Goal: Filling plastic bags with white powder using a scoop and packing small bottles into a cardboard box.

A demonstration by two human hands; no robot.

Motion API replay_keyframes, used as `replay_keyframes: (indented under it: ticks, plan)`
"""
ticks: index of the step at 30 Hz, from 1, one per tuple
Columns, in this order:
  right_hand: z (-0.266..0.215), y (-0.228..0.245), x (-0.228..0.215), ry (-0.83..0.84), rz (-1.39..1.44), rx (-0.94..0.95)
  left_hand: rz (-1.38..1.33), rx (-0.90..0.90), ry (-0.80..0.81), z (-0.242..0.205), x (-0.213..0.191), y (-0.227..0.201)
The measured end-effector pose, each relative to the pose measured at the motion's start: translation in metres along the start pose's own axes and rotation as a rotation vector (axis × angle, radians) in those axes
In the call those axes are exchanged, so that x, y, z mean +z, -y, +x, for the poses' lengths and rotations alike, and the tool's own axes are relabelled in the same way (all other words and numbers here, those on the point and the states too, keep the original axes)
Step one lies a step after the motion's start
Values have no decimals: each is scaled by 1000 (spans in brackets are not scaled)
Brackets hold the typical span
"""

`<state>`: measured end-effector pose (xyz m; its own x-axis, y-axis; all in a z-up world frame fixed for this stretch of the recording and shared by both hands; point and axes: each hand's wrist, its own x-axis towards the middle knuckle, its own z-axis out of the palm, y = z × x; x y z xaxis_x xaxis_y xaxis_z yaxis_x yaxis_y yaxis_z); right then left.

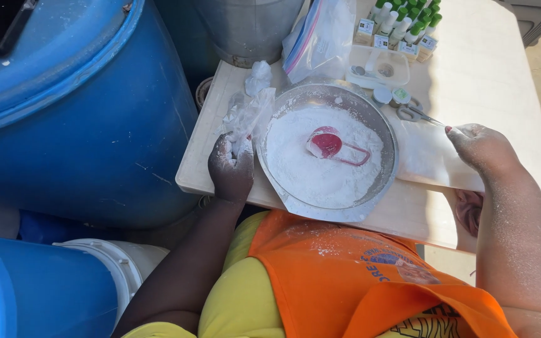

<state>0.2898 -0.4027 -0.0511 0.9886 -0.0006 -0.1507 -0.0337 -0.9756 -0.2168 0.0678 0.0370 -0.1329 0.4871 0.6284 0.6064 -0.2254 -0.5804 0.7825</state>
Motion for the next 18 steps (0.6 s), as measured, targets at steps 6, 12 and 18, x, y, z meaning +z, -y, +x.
replay_keyframes:
  ticks: [6,12,18]
  plan:
    - [-46,39,16,-345,137,-316,-34,-108,-27,0,3,0]
    - [-110,118,13,-213,141,-413,-115,-220,-144,3,2,1]
    - [-114,132,19,-177,112,-320,-179,-229,-190,8,-8,2]
